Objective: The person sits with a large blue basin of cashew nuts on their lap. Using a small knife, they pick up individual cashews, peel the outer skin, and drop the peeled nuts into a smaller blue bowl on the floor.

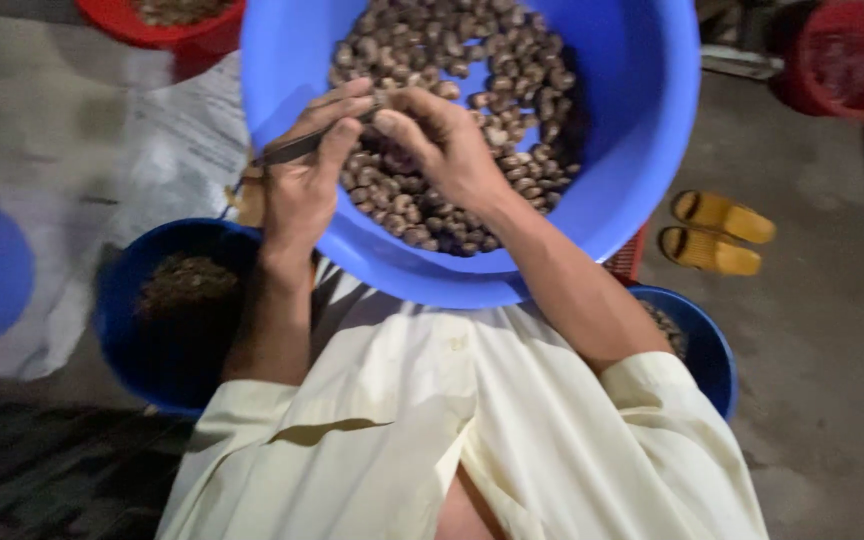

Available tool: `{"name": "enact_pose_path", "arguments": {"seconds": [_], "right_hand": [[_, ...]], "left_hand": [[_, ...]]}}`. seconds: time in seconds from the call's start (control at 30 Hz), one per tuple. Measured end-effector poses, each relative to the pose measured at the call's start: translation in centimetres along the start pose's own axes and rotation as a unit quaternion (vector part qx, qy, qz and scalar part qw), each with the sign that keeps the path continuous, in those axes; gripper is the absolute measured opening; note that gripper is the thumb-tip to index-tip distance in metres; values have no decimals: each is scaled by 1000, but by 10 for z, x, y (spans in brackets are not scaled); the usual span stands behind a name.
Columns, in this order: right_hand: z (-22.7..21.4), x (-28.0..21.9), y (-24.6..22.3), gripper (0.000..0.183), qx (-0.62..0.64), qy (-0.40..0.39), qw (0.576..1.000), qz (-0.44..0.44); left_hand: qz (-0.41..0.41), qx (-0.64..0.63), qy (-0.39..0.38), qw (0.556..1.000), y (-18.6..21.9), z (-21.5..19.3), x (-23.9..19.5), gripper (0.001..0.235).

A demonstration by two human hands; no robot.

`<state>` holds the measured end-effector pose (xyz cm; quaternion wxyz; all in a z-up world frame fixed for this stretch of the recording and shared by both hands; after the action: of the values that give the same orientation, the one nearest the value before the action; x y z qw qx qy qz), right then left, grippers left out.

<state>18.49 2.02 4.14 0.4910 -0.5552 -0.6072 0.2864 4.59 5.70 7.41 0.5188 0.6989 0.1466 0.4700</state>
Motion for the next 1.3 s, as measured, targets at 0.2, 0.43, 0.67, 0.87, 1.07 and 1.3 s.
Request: {"name": "enact_pose_path", "arguments": {"seconds": [0.2, 0.43, 0.67, 0.87, 1.07, 1.3], "right_hand": [[-4, -2, 4, 37, 55, 2, 997, 59], [3, -3, 0, 41, 190, -44, 979, 56], [3, -4, -2, 46, 204, -56, 976, 50], [4, -4, -1, 43, 229, -66, 969, 59], [7, -4, 6, 45, 235, -67, 966, 81], [3, -5, -4, 52, 210, -70, 970, 101]], "left_hand": [[2, 7, 4, 1000, 15, 1, 3, 28], [-1, -2, -11, 1000, 5, 2, 2, 23], [-6, -18, -1, 1000, 7, 0, 3, 25], [-30, -27, -1, 999, 4, 0, 3, 30], [4, -7, 13, 1000, 10, -3, 1, 27], [-14, -61, 25, 998, 0, -5, 1, 24]]}}
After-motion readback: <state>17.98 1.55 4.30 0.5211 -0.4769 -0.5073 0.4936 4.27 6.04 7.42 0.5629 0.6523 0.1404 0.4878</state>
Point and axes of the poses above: each hand's wrist, its own x-axis towards the middle knuckle, its own z-axis out of the palm, y = z × x, the point moved 9 cm from there along x, towards the middle knuckle, and after that the axes turned 8 degrees about -x, right-handed, at the moved point
